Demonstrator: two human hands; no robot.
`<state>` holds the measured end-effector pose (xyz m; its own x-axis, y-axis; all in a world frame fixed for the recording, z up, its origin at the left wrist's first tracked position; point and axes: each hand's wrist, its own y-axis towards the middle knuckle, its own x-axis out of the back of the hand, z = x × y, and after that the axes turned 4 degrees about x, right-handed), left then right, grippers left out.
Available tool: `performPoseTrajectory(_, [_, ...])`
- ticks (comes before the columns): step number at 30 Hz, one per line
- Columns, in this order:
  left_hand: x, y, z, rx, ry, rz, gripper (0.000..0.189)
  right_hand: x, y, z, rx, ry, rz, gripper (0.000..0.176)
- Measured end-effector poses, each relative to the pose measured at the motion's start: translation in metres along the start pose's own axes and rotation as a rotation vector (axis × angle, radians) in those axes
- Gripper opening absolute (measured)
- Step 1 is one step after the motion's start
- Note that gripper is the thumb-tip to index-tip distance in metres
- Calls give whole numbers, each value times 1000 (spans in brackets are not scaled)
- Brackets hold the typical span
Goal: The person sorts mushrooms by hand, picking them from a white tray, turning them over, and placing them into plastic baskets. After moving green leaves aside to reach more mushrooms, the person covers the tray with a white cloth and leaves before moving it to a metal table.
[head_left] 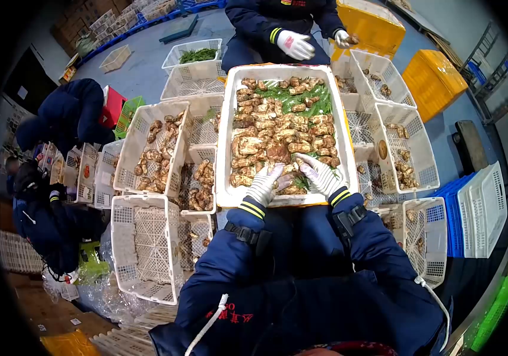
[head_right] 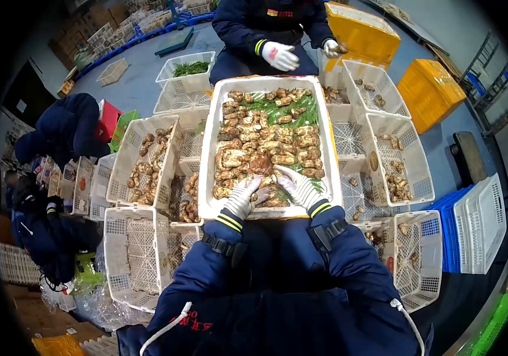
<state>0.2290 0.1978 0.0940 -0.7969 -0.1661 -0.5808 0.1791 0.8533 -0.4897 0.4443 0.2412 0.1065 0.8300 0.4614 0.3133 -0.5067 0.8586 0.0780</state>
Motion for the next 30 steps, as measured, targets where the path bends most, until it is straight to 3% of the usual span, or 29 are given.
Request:
performPoseTrajectory(8, [7,6,6,-36,13,-21,29,-1,-1,19,10,-78,23,59])
performPoseTrajectory(11, [13,-5,4,-118,-23,-24,28,-1,1,-4,-127,215,-10,53])
performPoseTrajectory(12, [10,-25,-3,-137,-147,-91,31,-9,4,-10,-68,545,-125,54])
performPoseTrajectory(16, [89,-85,-32,-330,-173,74,37,-1,4,-30,-130,460,-288,45])
performPoseTrajectory(18, [112,-135,-35,-378,-294,-121,38,3,4,-40,-102,457,-267,42])
performPoseTrajectory(21, [178,-171,-14,-391,-361,-233,36,0,8,-58,-178,341,-264,38])
performPoseTrajectory(26, [288,-173,58,-349,-409,-503,28,-2,7,-53,-262,243,-215,43])
performPoseTrajectory(27, [315,-165,78,-348,-432,-507,28,-1,6,-50,-238,210,-199,45])
performPoseTrajectory(28, [336,-161,97,-355,-459,-523,28,-2,10,-85,-128,339,-185,42])
performPoseTrajectory(29, [357,-157,112,-374,-445,-596,28,-6,8,-59,-239,255,-265,39])
performPoseTrajectory(30, [372,-152,127,-388,-433,-672,27,-3,10,-52,-209,100,-219,37])
